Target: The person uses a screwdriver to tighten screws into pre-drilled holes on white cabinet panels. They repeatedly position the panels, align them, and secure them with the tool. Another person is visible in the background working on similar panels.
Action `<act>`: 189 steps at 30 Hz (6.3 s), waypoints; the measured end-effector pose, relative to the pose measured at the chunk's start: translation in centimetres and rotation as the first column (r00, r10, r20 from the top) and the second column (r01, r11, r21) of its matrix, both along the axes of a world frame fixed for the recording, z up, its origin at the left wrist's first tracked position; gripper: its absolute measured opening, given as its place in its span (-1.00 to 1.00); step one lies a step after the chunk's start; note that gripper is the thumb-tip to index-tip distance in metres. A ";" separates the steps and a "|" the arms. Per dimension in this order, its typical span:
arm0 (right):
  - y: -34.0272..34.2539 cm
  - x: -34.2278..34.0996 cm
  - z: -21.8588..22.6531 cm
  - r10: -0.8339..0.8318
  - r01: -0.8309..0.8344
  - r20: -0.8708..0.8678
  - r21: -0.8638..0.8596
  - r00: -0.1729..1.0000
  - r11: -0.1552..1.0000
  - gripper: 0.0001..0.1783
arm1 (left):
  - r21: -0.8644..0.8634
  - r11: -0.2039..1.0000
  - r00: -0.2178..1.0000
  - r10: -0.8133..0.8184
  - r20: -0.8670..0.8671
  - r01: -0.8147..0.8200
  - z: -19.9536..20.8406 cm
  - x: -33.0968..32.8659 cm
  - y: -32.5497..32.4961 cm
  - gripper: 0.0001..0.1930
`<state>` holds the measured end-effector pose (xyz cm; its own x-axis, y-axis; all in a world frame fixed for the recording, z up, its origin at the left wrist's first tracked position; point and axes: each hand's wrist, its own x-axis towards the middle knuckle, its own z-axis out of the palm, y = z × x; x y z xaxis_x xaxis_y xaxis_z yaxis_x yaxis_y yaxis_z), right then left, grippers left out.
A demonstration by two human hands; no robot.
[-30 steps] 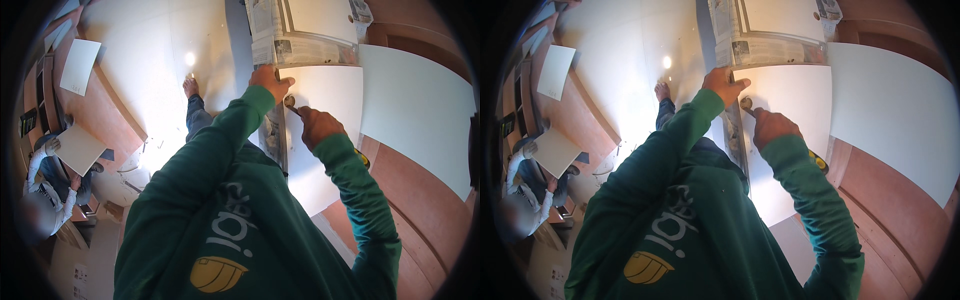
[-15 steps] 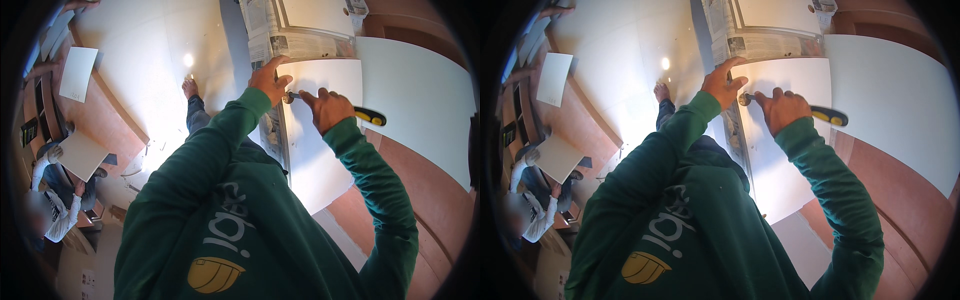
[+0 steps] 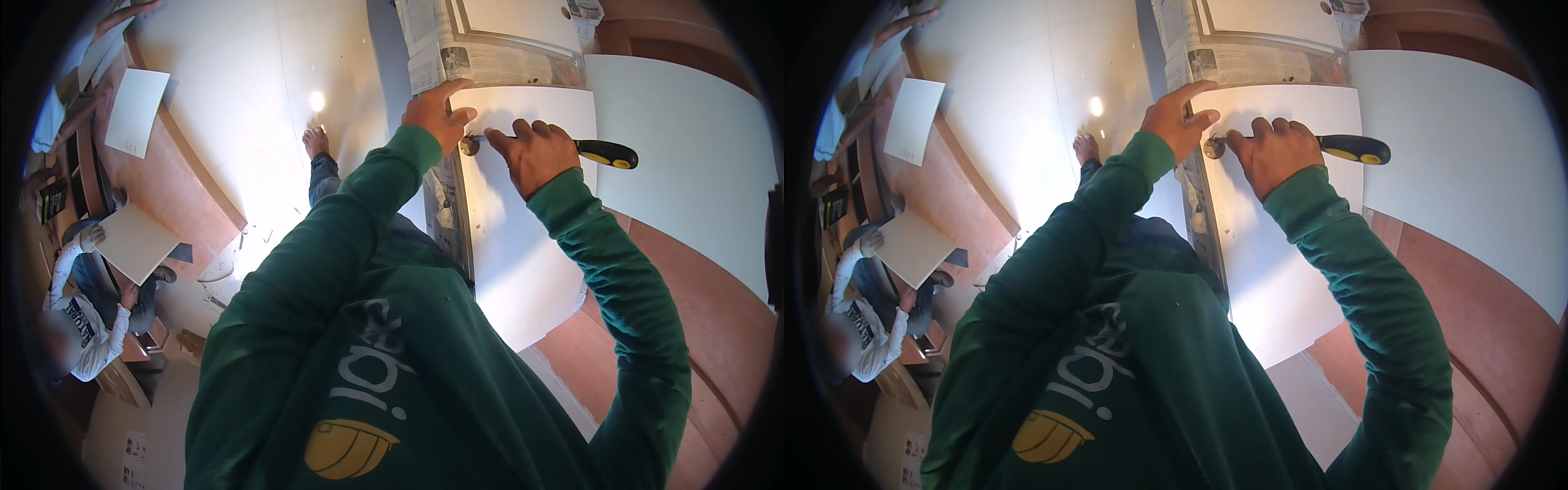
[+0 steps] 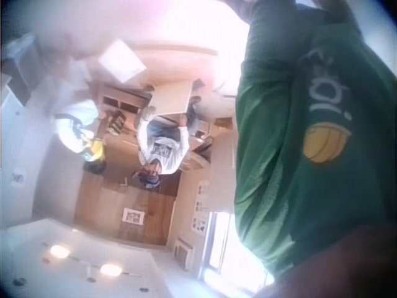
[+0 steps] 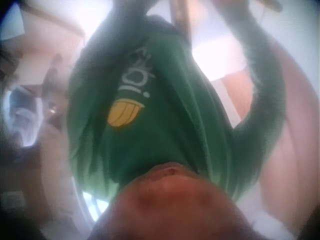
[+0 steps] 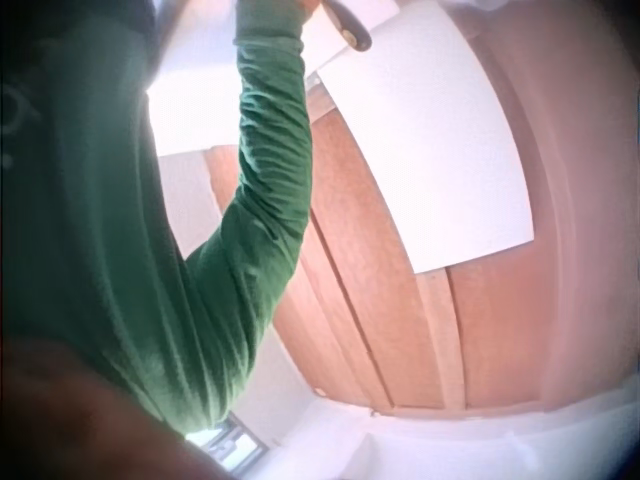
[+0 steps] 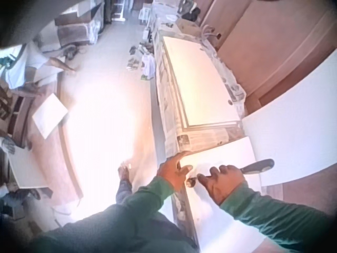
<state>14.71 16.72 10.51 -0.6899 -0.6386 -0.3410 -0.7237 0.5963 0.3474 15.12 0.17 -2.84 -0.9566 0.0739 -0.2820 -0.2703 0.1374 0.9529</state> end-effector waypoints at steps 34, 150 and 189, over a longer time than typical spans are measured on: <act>6.4 5.6 1.5 -0.493 0.515 0.164 -0.398 0.854 0.759 -0.83 | -0.335 0.723 0.543 -0.682 -0.490 0.605 3.7 12.5 3.9 -0.68; -2.3 0.3 0.0 -0.250 0.245 0.020 0.140 0.968 0.959 -0.66 | -0.034 0.999 0.997 0.044 0.062 -0.042 -5.4 -1.1 1.2 -0.48; -5.2 6.2 -0.9 0.224 0.470 0.941 0.323 -0.255 -0.821 -0.47 | 0.250 0.528 0.307 -0.749 0.587 0.811 1.4 -13.5 -2.6 -0.31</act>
<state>20.87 11.57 9.62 -0.4127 0.1910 -0.8906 0.7583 -0.4697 -0.4521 1.65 -2.39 -1.41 -0.0933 0.6433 -0.7599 -0.4455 0.6557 0.6097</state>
